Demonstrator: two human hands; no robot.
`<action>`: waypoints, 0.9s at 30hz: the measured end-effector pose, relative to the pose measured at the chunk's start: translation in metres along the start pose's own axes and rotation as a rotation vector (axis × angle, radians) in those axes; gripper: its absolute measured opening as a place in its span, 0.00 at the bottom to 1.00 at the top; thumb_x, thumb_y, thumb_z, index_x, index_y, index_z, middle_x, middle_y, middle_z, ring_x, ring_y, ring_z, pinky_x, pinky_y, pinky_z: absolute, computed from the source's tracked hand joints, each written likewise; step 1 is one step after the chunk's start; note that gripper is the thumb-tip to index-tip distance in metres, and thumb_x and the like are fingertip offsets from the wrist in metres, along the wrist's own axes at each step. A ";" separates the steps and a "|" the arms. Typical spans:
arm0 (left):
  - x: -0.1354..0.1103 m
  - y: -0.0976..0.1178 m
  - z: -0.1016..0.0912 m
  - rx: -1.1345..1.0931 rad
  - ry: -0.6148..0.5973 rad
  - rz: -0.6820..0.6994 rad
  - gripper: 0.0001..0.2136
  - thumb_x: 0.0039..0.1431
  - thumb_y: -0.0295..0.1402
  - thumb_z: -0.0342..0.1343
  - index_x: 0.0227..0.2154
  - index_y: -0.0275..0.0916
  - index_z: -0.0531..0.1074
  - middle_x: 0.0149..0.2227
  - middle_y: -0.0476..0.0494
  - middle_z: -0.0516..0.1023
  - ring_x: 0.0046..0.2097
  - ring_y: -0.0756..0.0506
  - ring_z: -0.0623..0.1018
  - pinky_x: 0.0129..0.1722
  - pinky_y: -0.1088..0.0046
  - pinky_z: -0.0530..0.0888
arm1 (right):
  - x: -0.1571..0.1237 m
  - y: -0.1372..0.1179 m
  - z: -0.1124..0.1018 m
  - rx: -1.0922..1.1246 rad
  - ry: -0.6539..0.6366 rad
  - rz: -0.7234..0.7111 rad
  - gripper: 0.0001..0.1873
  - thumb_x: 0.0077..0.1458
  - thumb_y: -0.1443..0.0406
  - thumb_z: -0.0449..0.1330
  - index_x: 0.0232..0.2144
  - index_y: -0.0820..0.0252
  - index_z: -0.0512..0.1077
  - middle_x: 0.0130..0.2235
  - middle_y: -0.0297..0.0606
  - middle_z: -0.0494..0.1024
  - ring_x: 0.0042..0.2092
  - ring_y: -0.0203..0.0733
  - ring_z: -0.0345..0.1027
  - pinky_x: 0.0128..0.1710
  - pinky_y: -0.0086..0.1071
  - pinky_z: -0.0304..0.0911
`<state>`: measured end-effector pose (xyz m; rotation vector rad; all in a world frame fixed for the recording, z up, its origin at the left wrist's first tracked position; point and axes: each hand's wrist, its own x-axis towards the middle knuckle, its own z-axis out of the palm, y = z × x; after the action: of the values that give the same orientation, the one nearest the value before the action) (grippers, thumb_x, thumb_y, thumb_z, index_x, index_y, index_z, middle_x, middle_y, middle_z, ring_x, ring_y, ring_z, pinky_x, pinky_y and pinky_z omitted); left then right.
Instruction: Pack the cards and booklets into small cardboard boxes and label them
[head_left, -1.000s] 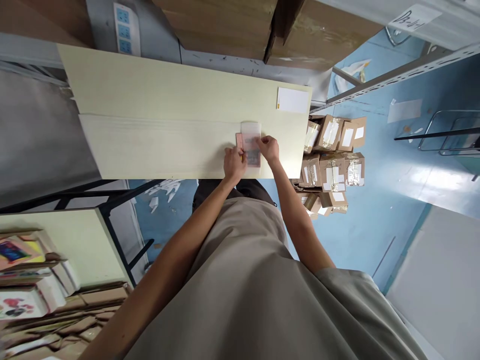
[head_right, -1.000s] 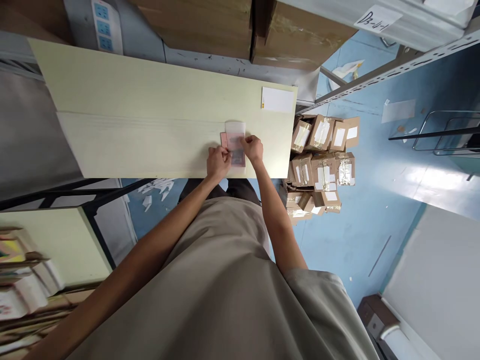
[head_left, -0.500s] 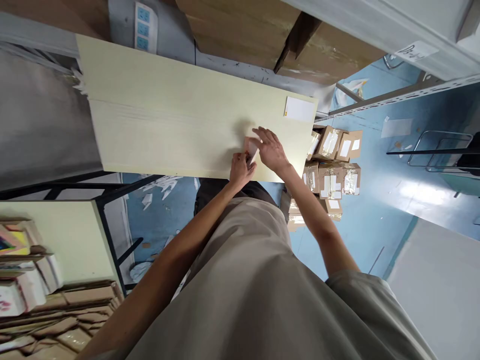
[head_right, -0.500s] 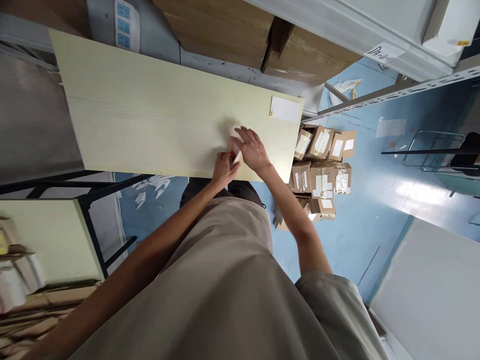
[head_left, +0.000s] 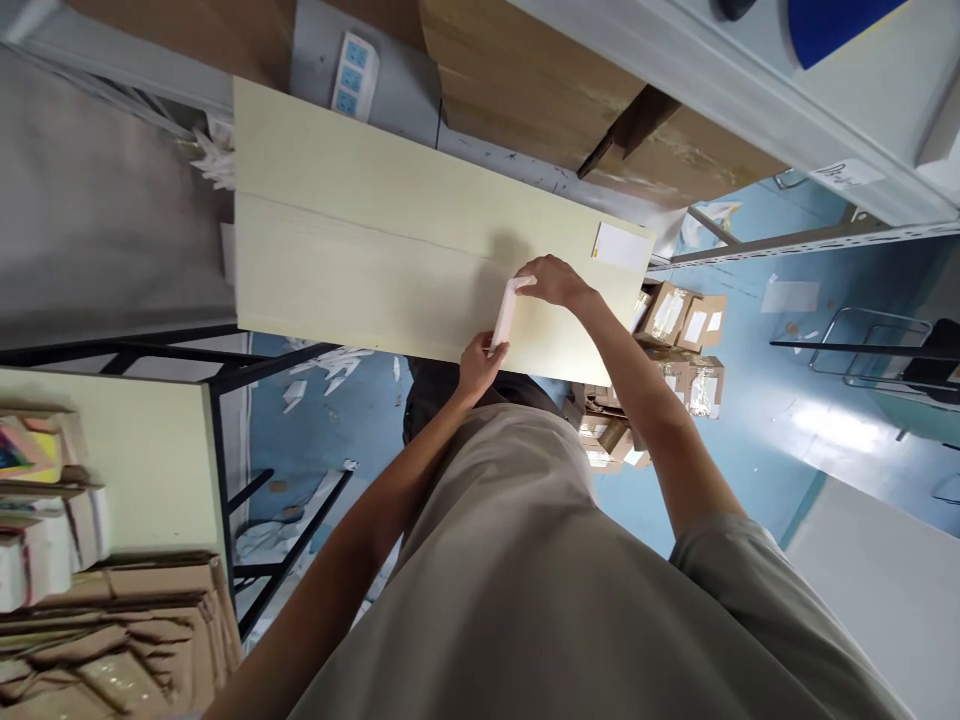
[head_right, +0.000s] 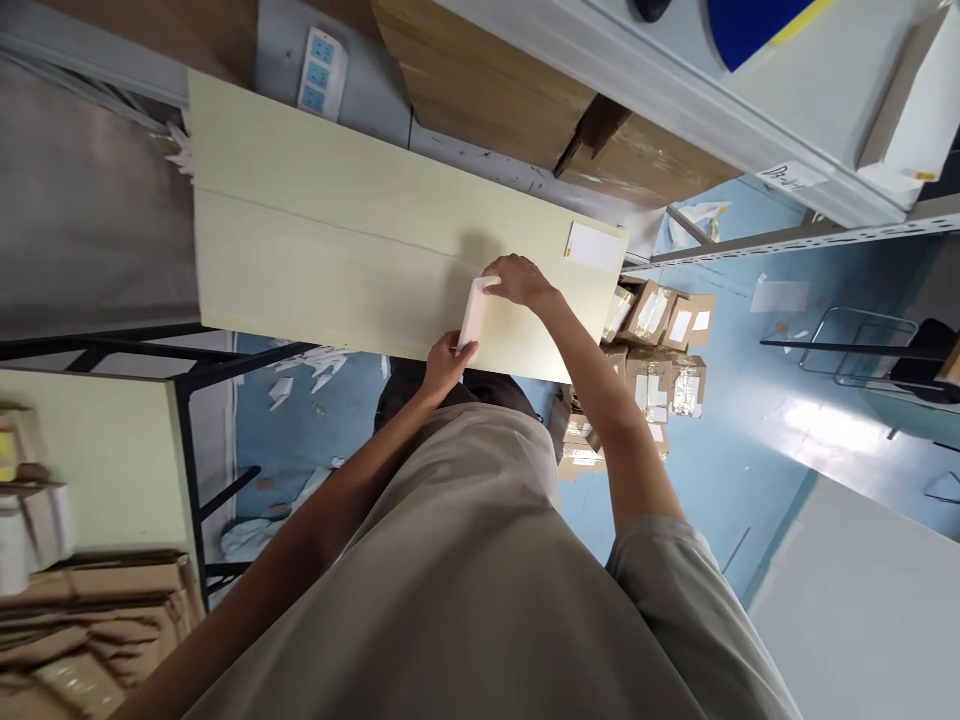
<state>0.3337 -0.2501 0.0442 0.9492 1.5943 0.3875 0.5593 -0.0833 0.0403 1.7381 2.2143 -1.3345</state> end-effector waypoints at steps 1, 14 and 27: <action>0.001 -0.003 -0.002 -0.046 0.038 -0.052 0.14 0.67 0.39 0.67 0.50 0.37 0.81 0.51 0.34 0.88 0.52 0.36 0.87 0.55 0.61 0.83 | 0.005 -0.002 0.003 0.009 0.011 0.002 0.12 0.64 0.59 0.76 0.49 0.56 0.87 0.49 0.45 0.89 0.54 0.60 0.82 0.63 0.54 0.74; 0.019 -0.024 0.001 -0.270 0.067 -0.338 0.11 0.70 0.38 0.65 0.32 0.37 0.78 0.29 0.40 0.85 0.37 0.41 0.89 0.43 0.65 0.87 | 0.035 -0.003 0.058 -0.020 0.268 0.132 0.05 0.65 0.70 0.70 0.41 0.56 0.84 0.42 0.46 0.86 0.58 0.62 0.76 0.75 0.65 0.58; 0.028 0.023 -0.025 0.189 -0.391 -0.382 0.21 0.66 0.43 0.70 0.21 0.40 0.75 0.25 0.38 0.85 0.21 0.43 0.80 0.25 0.71 0.77 | -0.050 -0.022 0.033 -0.035 0.505 0.083 0.13 0.72 0.66 0.64 0.55 0.56 0.82 0.58 0.50 0.86 0.61 0.58 0.79 0.81 0.62 0.52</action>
<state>0.3187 -0.2088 0.0480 0.7787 1.4212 -0.2085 0.5451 -0.1430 0.0577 2.3312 2.3295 -0.9051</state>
